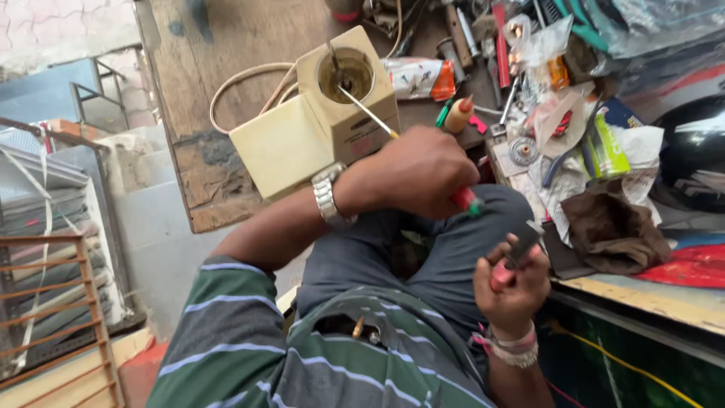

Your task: The person sits at a cluttered workbench and uses a screwdriver and pliers to adjust and manipulate components inside a small beige appliance. They repeatedly insert the screwdriver into the central opening, use pliers to grip internal parts, and switch between tools to continue the repair.

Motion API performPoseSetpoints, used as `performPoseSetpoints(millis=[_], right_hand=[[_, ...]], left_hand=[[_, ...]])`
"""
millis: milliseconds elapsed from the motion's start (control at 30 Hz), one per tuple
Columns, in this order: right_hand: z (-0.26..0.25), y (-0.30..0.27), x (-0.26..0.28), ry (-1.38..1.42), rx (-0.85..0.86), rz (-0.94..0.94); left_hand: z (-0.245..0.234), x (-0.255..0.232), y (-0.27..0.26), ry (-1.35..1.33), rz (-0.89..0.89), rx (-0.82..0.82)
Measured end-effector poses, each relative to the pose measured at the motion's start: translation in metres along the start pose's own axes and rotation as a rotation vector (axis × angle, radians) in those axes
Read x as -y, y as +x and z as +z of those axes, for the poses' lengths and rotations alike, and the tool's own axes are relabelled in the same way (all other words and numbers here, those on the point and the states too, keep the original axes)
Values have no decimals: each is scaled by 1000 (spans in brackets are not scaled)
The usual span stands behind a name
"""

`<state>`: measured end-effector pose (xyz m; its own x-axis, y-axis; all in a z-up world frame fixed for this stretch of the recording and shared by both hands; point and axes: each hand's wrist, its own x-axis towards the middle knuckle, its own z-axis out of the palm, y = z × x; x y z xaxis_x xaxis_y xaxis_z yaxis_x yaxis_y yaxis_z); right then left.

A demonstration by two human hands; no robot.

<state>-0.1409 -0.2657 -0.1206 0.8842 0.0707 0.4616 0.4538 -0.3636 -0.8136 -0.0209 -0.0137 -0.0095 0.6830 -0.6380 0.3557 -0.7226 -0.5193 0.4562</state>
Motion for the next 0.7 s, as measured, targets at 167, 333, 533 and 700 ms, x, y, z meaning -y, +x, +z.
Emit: performPoseSetpoints(millis=[167,333,533,700], right_hand=[[-10,-2,-6,134,-67,118],[-27,-5,8,174,-116,153],[-44,-12,19,189,-158,65],[-52,-18,16,187,-173,78]], left_hand=[[-7,-10,11,-15,4,66],[-17,-10,14,-49,15,50],[-19,-2,14,-57,19,30],[-18,0,15,-46,35,15]])
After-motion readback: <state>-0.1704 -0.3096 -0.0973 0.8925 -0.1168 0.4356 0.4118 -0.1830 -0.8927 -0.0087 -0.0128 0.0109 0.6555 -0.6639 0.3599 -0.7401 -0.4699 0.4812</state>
